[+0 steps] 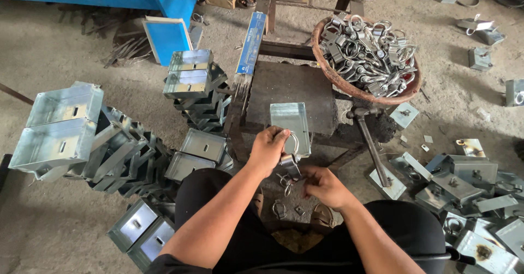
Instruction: The person sits on the floor and welds metal handles onto rectangular metal boxes using a handheld welding torch. They pick up a box, place a handle on it, weld it in place, and then use a hammer to tap the handle before moving the finished box aside.
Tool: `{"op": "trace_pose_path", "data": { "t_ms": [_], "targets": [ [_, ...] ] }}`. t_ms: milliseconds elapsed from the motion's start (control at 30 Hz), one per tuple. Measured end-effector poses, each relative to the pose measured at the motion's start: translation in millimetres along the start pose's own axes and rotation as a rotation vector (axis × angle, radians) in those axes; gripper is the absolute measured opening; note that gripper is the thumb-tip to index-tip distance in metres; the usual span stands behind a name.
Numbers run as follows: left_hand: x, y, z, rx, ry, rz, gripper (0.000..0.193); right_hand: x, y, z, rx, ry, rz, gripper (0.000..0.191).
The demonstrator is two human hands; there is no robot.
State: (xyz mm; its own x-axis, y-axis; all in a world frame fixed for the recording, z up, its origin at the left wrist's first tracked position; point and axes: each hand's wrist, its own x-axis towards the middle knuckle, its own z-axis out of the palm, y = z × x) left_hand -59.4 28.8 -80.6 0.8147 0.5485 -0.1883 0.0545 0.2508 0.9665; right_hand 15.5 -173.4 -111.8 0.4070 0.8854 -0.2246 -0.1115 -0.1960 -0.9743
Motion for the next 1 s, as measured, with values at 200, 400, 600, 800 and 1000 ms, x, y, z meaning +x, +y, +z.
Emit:
{"op": "trace_pose_path", "data": {
  "t_ms": [200, 400, 600, 800, 1000],
  "targets": [
    [-1, 6, 11, 0.087, -0.071, -0.032, 0.023, 1, 4, 1, -0.19, 0.131, 0.053, 0.014],
    [7, 12, 17, 0.026, -0.202, -0.024, 0.021, 4, 10, -15, -0.19, 0.172, -0.019, 0.013],
    [20, 4, 28, -0.083, -0.17, -0.018, 0.021, 1, 16, -33, -0.197, 0.194, -0.058, 0.012],
    [25, -1, 36, 0.025, -0.167, 0.005, 0.024, -2, 23, -39, -0.244, 0.255, -0.139, 0.013],
    [26, -2, 47, 0.056, -0.175, 0.023, 0.023, -4, 32, -40, -0.224, 0.314, -0.093, 0.012]
  ]
}}
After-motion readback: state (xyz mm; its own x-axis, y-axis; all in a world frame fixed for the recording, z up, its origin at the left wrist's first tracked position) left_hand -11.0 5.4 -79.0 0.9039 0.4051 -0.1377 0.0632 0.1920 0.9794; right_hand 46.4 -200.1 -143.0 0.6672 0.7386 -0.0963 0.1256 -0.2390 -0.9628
